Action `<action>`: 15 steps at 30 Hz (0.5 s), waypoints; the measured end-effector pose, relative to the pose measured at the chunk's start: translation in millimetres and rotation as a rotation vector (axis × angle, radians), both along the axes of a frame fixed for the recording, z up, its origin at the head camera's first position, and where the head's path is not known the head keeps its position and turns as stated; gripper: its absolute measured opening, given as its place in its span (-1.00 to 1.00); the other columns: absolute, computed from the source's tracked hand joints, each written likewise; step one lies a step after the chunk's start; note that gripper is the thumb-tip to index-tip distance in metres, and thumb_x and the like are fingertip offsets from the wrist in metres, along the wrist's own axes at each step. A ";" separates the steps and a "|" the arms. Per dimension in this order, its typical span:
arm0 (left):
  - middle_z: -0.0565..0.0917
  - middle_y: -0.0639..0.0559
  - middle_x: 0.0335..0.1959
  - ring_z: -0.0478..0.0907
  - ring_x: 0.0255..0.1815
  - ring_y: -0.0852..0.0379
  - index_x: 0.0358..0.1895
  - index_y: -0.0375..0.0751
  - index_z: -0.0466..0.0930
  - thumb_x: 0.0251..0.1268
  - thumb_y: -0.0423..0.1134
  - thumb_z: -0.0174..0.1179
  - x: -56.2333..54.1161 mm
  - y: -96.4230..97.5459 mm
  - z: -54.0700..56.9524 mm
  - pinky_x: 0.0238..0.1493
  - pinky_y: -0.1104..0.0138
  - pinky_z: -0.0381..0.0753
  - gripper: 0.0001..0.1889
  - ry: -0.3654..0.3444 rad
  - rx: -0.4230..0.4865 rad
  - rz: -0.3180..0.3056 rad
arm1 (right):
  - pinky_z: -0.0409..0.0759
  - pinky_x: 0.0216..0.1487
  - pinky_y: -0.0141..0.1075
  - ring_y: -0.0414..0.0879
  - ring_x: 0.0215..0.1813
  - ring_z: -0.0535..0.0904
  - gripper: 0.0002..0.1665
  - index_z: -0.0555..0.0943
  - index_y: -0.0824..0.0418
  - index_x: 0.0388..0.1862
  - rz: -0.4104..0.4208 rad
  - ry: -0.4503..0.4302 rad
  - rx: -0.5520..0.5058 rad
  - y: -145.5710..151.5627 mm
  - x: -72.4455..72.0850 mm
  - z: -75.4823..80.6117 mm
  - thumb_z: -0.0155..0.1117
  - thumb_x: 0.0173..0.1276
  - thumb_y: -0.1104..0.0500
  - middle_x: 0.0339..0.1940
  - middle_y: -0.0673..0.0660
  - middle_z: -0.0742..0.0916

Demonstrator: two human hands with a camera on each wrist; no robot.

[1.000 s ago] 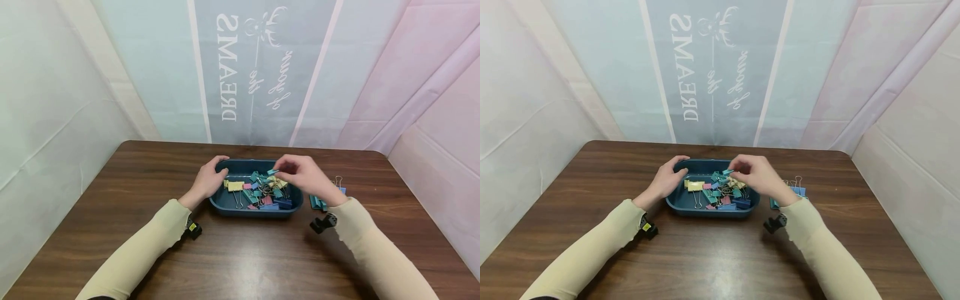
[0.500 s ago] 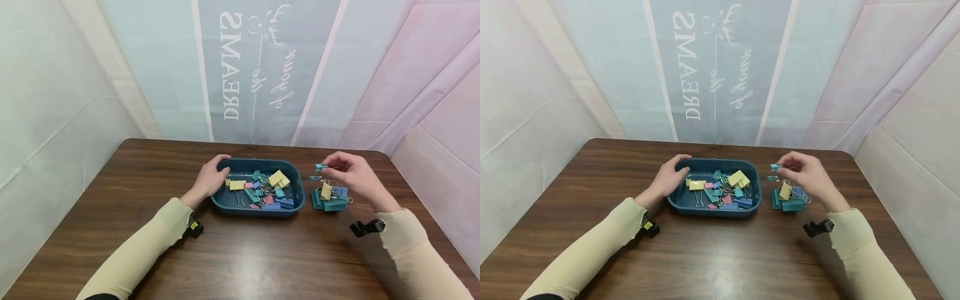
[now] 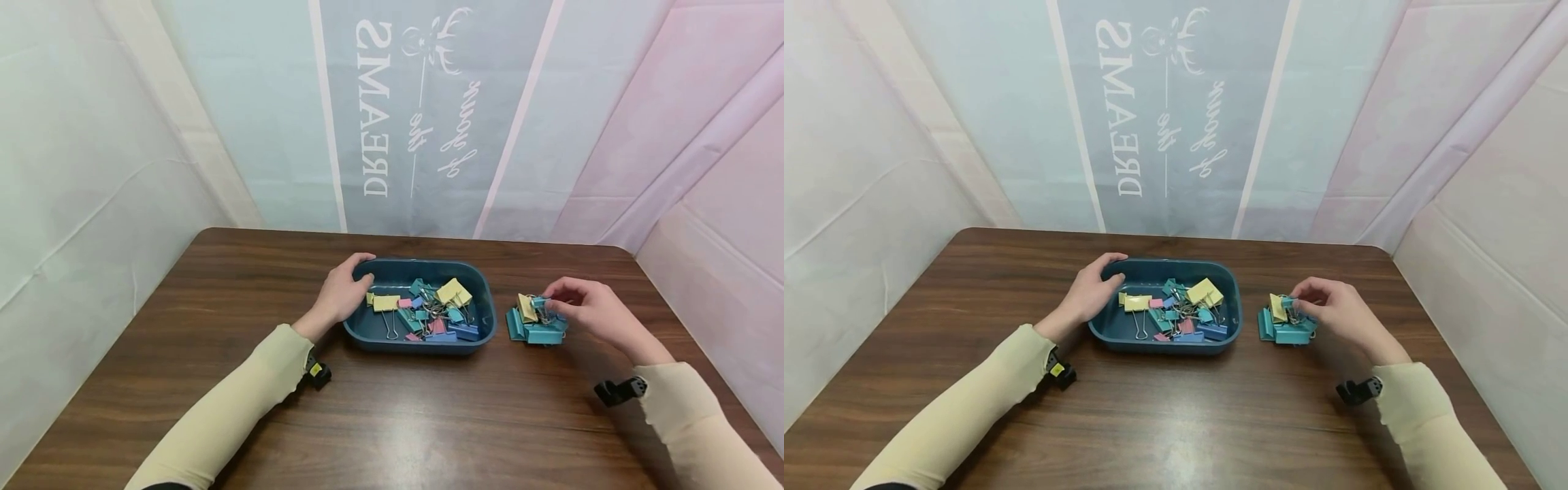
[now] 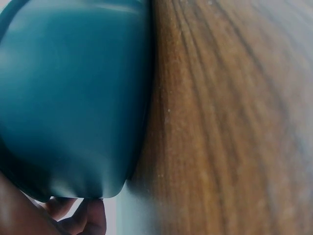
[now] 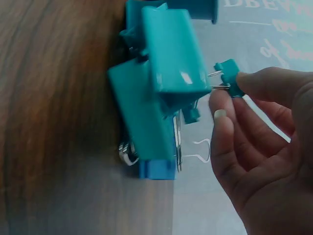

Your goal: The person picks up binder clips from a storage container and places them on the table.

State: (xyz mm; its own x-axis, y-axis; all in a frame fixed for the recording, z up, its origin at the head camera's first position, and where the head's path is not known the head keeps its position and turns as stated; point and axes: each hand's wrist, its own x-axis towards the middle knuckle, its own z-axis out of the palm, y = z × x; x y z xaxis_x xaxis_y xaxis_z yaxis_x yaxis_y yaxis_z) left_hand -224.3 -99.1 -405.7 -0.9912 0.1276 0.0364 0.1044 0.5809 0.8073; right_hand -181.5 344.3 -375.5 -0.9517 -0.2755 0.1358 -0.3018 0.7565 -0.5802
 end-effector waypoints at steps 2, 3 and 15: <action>0.49 -0.07 0.32 0.52 -0.06 -0.06 0.38 0.06 0.41 0.50 -0.15 0.04 0.1 -0.3 0.1 -0.13 0.10 0.45 -0.57 0.000 0.002 -0.002 | 0.55 -0.26 -0.38 -0.17 -0.24 0.58 -0.92 0.67 0.12 -0.15 0.002 -0.016 0.019 0.6 -0.3 -2.1 0.32 0.41 0.19 -0.25 0.06 0.72; 0.49 -0.07 0.32 0.52 -0.06 -0.06 0.38 0.07 0.41 0.50 -0.15 0.04 0.0 -0.5 0.1 -0.13 0.10 0.45 -0.57 -0.001 0.002 -0.002 | 0.55 -0.25 -0.37 -0.16 -0.24 0.57 -0.93 0.67 0.12 -0.16 0.003 -0.018 0.030 0.8 -0.5 -2.8 0.32 0.41 0.19 -0.25 0.06 0.73; 0.48 -0.08 0.34 0.49 0.12 -0.06 0.37 0.08 0.41 0.51 -0.15 0.03 1.0 -0.7 1.8 0.09 0.01 0.45 -0.58 0.003 0.004 -0.007 | 0.56 -0.37 -0.32 -0.10 -0.32 0.62 -0.96 0.69 0.07 -0.21 -0.009 0.104 0.083 -4.5 -3.5 1.3 0.32 0.41 0.18 -0.29 0.02 0.73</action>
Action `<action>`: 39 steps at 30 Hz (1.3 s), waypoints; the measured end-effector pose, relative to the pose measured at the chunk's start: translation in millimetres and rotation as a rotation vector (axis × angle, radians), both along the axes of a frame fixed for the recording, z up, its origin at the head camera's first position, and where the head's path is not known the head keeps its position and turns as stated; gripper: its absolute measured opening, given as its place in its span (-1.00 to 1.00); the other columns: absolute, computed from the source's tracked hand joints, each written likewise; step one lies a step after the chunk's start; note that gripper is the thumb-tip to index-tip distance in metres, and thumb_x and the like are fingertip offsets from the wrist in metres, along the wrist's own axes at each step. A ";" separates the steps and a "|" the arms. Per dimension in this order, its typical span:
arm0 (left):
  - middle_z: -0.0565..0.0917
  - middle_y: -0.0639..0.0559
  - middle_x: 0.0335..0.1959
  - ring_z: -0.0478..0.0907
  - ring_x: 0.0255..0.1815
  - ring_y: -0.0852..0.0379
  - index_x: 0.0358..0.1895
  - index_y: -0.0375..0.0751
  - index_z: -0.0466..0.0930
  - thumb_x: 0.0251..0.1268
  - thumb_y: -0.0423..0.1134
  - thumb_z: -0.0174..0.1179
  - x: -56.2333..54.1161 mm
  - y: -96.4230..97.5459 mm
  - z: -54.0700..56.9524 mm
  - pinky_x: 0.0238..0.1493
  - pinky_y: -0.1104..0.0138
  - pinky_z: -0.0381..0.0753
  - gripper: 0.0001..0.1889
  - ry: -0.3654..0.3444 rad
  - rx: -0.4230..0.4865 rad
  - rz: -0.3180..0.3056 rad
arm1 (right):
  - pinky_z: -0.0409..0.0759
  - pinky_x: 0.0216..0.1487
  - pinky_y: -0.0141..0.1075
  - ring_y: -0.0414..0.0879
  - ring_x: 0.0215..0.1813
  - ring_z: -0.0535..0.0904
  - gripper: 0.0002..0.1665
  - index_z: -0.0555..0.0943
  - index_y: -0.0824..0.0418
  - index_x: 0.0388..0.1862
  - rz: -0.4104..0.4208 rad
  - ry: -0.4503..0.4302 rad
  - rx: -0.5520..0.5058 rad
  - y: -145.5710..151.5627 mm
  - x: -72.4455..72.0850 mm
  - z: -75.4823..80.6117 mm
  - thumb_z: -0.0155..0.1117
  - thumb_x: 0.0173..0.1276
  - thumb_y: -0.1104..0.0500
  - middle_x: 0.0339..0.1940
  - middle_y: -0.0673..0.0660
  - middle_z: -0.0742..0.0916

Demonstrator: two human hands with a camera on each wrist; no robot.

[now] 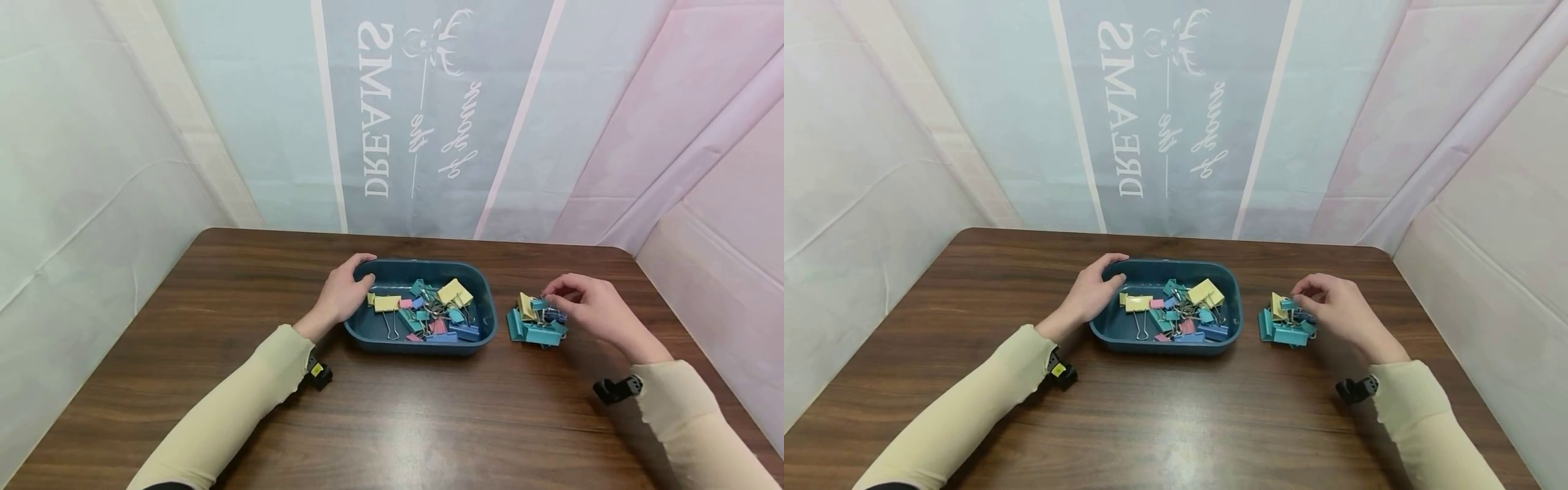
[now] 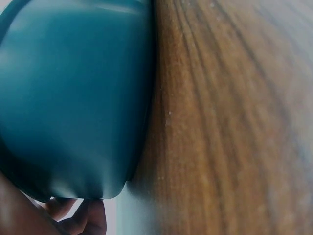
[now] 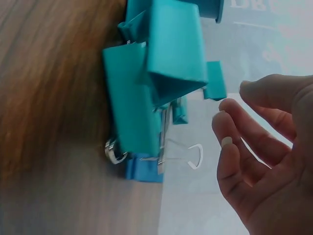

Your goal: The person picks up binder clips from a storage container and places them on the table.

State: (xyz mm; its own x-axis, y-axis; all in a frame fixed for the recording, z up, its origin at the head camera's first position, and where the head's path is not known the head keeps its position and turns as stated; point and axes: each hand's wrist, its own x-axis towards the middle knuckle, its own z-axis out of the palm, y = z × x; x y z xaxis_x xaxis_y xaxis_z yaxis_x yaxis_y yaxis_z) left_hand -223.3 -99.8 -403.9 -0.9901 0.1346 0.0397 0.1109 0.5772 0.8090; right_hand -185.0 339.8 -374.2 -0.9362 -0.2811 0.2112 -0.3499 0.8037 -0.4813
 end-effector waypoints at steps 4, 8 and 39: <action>0.48 -0.08 0.34 0.49 0.14 -0.05 0.37 0.07 0.42 0.50 -0.15 0.03 0.3 1.0 0.2 0.12 0.01 0.45 -0.58 -0.001 0.003 0.004 | 0.57 -0.35 -0.33 -0.10 -0.32 0.63 -0.97 0.69 0.04 -0.21 0.011 0.048 -0.005 -10.5 0.7 6.8 0.33 0.41 0.16 -0.29 0.00 0.74; 0.48 -0.07 0.34 0.50 0.03 -0.04 0.38 0.07 0.42 0.50 -0.15 0.03 0.6 0.7 -0.6 -0.01 0.06 0.45 -0.58 -0.003 0.011 0.007 | 0.58 -0.28 -0.34 -0.13 -0.29 0.62 -0.95 0.69 0.01 -0.20 0.058 0.092 -0.017 -32.4 0.3 14.3 0.33 0.41 0.17 -0.28 -0.03 0.73; 0.59 -0.08 0.06 0.44 -0.43 -0.09 0.39 0.08 0.39 0.55 -0.09 -0.05 0.3 0.4 0.1 -0.29 0.14 0.38 -0.58 -0.006 -0.003 -0.004 | 0.52 0.18 -0.17 -0.03 0.09 0.56 -0.50 0.58 0.26 0.27 0.504 -0.178 0.227 -247.1 -28.7 14.3 0.27 0.43 0.08 0.15 0.15 0.65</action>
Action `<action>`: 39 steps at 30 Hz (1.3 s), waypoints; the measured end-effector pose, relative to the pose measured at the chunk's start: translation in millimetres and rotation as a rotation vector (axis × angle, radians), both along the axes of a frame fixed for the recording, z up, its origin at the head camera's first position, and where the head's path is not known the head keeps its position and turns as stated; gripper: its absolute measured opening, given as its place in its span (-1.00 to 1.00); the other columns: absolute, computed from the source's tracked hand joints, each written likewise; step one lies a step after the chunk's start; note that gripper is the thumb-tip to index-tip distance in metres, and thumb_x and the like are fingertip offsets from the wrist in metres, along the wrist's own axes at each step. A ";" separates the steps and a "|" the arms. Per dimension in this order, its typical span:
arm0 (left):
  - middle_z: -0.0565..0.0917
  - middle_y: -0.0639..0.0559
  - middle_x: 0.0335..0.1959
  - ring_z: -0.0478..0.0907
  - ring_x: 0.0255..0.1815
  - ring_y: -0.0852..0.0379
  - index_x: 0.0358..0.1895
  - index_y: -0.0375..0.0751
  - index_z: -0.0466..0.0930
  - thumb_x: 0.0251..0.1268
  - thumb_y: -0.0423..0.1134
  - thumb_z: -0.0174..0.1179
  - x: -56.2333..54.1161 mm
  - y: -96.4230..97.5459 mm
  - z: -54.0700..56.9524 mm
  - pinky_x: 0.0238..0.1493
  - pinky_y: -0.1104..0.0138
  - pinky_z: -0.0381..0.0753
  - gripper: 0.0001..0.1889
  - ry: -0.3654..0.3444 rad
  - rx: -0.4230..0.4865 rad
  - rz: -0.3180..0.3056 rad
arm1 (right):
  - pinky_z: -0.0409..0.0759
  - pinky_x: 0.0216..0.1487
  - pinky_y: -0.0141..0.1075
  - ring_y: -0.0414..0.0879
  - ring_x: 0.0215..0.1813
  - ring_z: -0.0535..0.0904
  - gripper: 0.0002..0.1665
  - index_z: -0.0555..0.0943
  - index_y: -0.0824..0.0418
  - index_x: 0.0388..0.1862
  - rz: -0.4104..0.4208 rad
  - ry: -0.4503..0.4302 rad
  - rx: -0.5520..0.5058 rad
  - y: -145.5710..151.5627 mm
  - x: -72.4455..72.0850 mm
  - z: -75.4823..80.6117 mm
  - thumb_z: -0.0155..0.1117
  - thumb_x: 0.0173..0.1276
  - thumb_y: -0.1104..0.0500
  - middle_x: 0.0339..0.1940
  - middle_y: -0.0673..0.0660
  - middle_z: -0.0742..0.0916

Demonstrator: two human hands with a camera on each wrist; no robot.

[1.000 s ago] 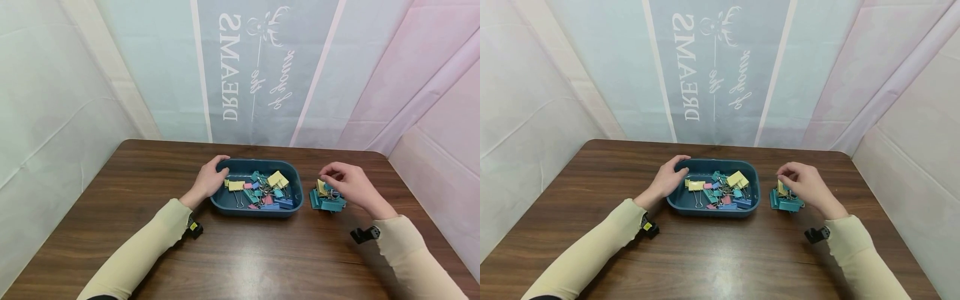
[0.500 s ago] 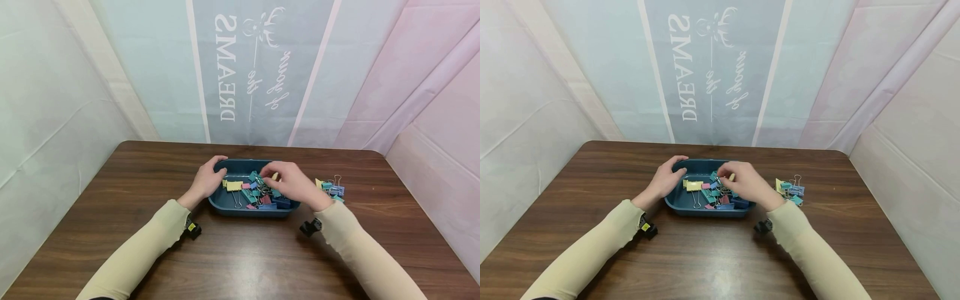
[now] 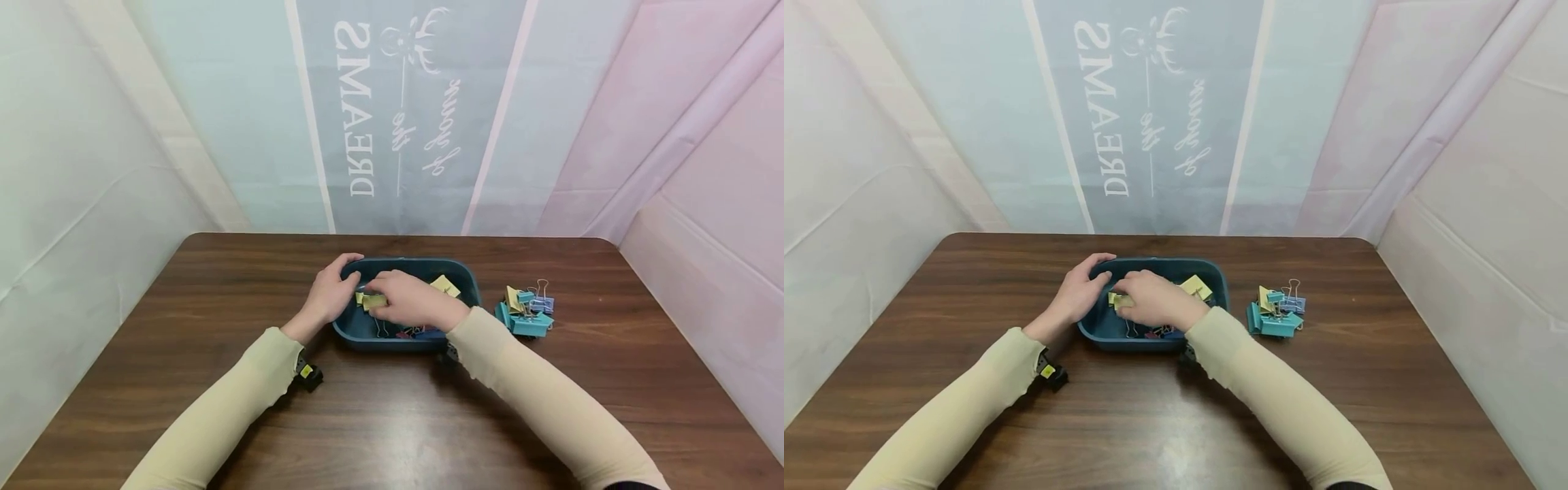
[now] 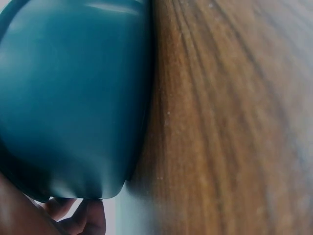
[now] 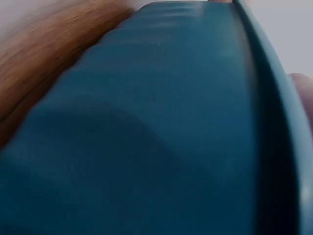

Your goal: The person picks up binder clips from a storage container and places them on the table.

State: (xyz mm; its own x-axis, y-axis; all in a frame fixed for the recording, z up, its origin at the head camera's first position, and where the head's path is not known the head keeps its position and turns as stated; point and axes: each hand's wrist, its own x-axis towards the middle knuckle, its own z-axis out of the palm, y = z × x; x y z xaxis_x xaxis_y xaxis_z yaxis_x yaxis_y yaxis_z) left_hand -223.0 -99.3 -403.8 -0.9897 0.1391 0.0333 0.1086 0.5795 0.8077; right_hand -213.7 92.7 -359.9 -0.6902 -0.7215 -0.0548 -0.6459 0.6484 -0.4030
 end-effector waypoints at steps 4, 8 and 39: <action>0.60 -0.10 -0.10 0.44 -0.43 -0.08 0.40 0.07 0.38 0.58 -0.08 -0.10 -1.7 -1.2 -0.8 -0.24 0.12 0.38 -0.58 0.001 0.013 -0.005 | 0.45 0.28 -0.12 0.01 0.23 0.51 -0.47 0.55 0.24 0.31 0.003 0.008 0.067 -13.7 -4.8 -0.5 0.25 0.46 0.04 0.23 0.16 0.62; 0.61 -0.11 -0.06 0.49 -0.28 -0.08 0.40 0.07 0.38 0.60 -0.08 -0.13 -1.8 -0.9 -1.5 -0.12 0.10 0.38 -0.59 -0.001 0.017 -0.011 | 0.44 0.29 -0.12 0.02 0.23 0.51 -0.48 0.53 0.23 0.32 0.011 -0.020 0.104 -22.4 -10.0 -4.8 0.24 0.47 0.04 0.24 0.16 0.61; 0.32 -0.02 -0.69 0.32 -0.67 -0.05 0.40 0.02 0.39 0.58 -0.14 -0.11 -0.6 -1.6 -2.7 -0.45 0.17 0.36 -0.59 0.006 0.072 -0.014 | 0.55 0.05 -0.28 -0.12 -0.08 0.58 -0.72 0.69 0.18 0.03 0.054 0.107 0.173 -37.8 -14.1 -26.7 0.35 0.35 0.21 0.04 0.11 0.65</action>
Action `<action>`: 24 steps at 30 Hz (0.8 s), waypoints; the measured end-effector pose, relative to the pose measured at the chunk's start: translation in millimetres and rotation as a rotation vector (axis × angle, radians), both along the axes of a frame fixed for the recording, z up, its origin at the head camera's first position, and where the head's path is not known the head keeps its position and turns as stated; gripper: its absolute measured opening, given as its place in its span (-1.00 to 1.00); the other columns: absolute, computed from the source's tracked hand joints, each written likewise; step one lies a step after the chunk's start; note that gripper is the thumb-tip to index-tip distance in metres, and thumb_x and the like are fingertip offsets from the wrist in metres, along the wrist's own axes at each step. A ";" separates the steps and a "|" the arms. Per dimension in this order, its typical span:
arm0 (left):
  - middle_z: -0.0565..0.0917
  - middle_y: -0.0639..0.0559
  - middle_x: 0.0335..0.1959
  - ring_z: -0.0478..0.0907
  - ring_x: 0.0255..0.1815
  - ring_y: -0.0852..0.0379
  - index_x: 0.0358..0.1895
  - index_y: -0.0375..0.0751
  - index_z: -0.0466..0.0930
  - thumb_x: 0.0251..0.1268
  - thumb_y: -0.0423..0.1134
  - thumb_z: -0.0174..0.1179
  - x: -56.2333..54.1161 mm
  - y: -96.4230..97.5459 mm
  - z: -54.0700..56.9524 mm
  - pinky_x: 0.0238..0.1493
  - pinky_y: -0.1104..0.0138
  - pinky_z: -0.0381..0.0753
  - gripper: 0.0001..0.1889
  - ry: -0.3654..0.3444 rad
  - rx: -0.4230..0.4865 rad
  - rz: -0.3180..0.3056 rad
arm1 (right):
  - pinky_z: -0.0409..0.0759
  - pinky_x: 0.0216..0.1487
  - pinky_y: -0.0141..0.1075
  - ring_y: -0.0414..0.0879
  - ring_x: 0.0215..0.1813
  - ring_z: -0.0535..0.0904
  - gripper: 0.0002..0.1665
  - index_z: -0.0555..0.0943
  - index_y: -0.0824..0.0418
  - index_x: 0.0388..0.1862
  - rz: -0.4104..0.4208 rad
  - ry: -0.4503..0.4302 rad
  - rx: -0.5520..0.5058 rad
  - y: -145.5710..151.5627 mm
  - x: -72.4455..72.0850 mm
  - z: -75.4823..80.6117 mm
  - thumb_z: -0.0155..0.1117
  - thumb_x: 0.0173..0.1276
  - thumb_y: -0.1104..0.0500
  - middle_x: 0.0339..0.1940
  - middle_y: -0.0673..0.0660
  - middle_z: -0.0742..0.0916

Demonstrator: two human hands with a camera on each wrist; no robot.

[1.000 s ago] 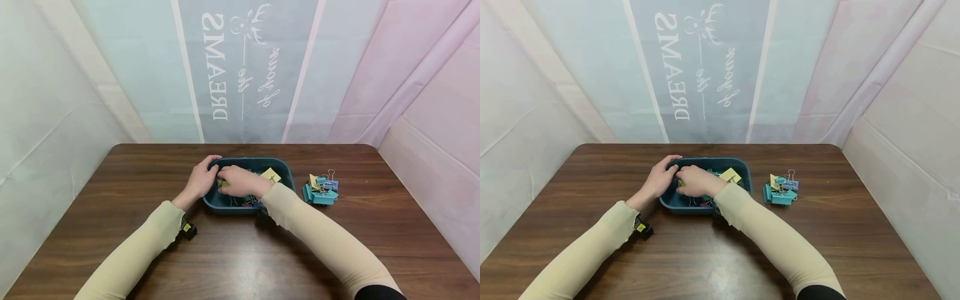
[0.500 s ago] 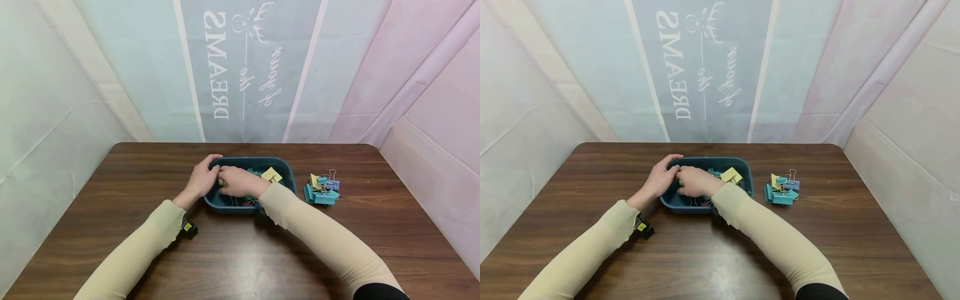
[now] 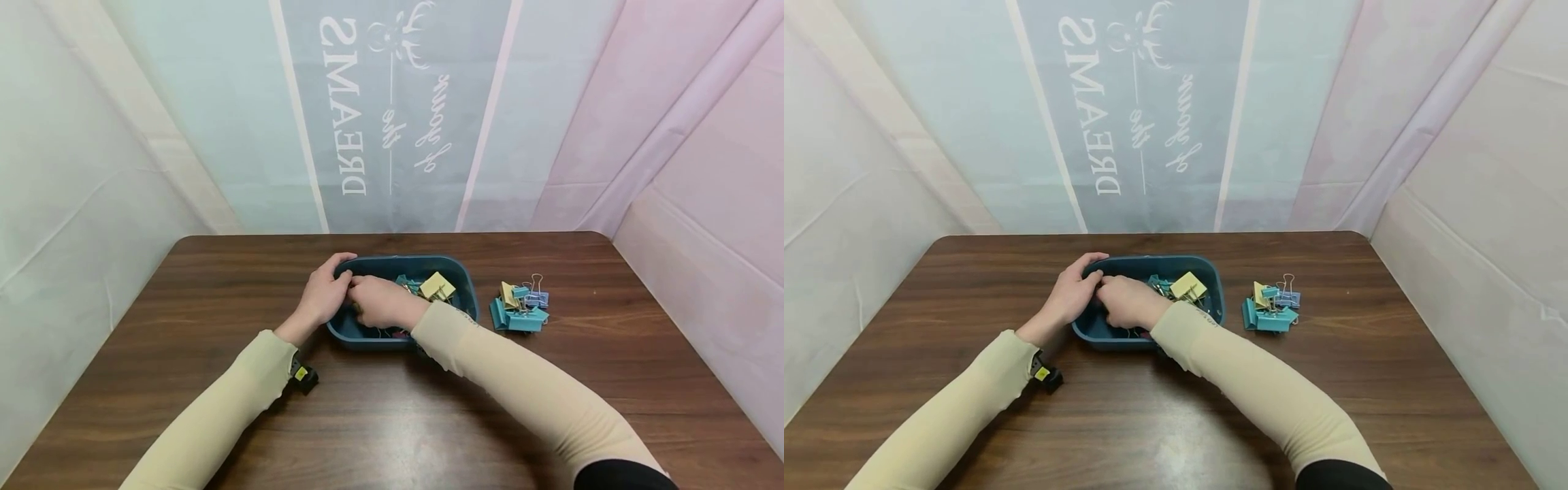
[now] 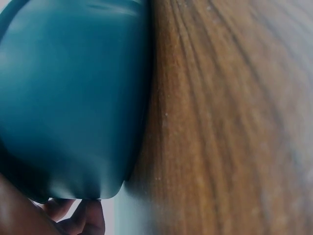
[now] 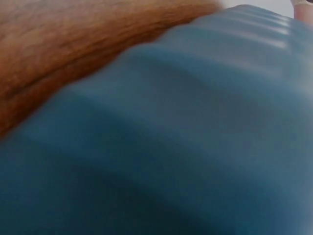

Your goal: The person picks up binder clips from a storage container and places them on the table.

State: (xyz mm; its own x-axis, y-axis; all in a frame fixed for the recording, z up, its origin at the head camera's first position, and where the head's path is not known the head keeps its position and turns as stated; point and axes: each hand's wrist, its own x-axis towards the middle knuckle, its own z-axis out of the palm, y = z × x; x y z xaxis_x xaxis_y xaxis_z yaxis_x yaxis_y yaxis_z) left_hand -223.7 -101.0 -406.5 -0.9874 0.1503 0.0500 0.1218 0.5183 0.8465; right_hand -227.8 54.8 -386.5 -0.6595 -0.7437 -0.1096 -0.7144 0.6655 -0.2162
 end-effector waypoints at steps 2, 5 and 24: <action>0.34 -0.05 -0.66 0.33 -0.65 -0.07 0.40 0.02 0.39 0.58 -0.14 -0.11 -0.1 0.0 -0.1 -0.41 0.16 0.37 -0.59 -0.002 0.000 0.002 | 0.56 0.01 -0.28 -0.11 -0.12 0.58 -0.77 0.70 0.18 -0.02 0.003 0.007 0.004 -0.4 0.8 0.1 0.34 0.35 0.22 -0.03 0.11 0.65; 0.40 -0.10 -0.58 0.34 -0.61 -0.08 0.40 0.02 0.39 0.57 -0.14 -0.10 -0.6 0.0 -0.4 -0.31 0.14 0.39 -0.59 0.000 -0.002 0.005 | 0.55 -0.06 -0.30 -0.13 -0.18 0.57 -0.84 0.71 0.15 -0.11 0.010 0.015 0.003 -0.8 1.5 0.2 0.34 0.34 0.25 -0.15 0.06 0.66; 0.58 -0.14 0.15 0.53 -0.08 -0.13 0.40 0.02 0.39 0.57 -0.10 -0.10 -1.8 1.0 0.4 -0.01 0.04 0.44 -0.58 -0.023 -0.015 0.010 | 0.56 0.01 -0.16 0.05 0.00 0.49 -0.54 0.63 0.11 0.15 -0.149 0.069 0.104 -0.6 5.1 1.3 0.37 0.31 0.00 0.09 0.13 0.61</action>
State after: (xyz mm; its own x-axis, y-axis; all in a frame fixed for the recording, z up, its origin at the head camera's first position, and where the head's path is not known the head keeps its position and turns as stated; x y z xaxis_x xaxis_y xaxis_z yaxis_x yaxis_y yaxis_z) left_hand -225.4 -100.0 -406.1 -0.9897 0.1407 0.0252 0.0971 0.5325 0.8408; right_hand -222.7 54.3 -385.2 -0.7700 -0.6244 -0.1316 -0.6171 0.7811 -0.0953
